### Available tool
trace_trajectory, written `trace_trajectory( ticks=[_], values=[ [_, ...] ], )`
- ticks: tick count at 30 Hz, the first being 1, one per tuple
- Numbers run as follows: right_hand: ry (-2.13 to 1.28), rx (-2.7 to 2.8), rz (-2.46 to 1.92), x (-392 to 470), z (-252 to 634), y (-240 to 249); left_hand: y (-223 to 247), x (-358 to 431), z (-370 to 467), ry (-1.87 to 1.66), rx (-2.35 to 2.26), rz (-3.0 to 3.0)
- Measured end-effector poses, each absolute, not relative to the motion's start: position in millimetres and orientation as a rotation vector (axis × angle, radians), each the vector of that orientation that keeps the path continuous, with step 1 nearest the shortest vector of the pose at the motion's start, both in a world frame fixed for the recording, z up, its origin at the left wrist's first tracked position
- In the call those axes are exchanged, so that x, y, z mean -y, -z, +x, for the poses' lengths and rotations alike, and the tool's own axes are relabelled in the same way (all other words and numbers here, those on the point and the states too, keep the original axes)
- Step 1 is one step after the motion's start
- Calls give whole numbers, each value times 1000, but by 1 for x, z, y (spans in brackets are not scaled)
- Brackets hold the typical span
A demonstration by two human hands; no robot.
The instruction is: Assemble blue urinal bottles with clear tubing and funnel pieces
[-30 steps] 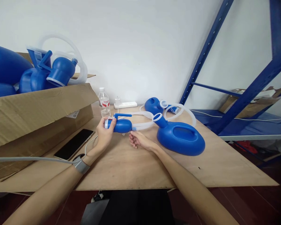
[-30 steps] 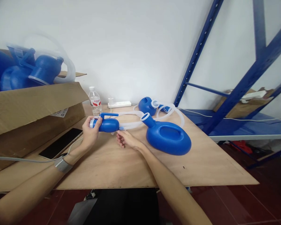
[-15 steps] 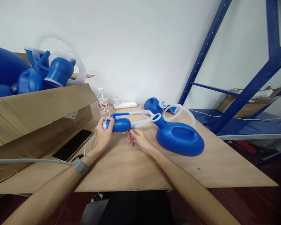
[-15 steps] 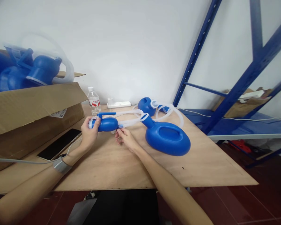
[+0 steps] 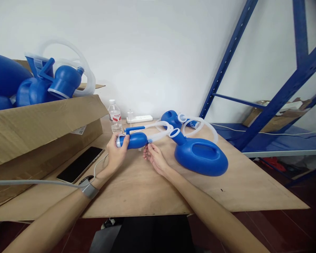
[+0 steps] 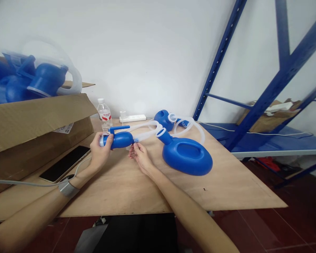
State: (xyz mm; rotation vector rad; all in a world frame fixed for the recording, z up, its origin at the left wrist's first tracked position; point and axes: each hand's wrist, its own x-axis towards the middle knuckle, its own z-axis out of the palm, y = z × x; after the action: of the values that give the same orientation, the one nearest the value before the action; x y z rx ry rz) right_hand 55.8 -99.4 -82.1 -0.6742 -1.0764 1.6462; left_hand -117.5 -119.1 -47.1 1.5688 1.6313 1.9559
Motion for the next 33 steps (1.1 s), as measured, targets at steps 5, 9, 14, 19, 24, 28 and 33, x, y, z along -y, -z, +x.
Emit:
trace_trajectory(
  ticks=[5,9,14,19,24,28,33],
  values=[
    [-1548,1072,-684,100,52,82,45,122,-111,-1920,-1636,1494],
    [-1483,1092,-694,100,52,81,41,124,-105,-1890,-1616,1383],
    [-1480,1090,-676,100,53,80,39,124,-105,-1893,-1616,1370],
    [-1529,1047,-646,100,54,81,43,123,-111,-1891,-1647,1479],
    [-1605,998,-620,101,56,78,47,123,-116,-1932,-1708,1691],
    [-1641,977,-611,100,58,73,51,123,-121,-2018,-1673,1977],
    [-1658,947,-652,98,60,71,59,118,-126,-2115,-1417,2442]
  ],
)
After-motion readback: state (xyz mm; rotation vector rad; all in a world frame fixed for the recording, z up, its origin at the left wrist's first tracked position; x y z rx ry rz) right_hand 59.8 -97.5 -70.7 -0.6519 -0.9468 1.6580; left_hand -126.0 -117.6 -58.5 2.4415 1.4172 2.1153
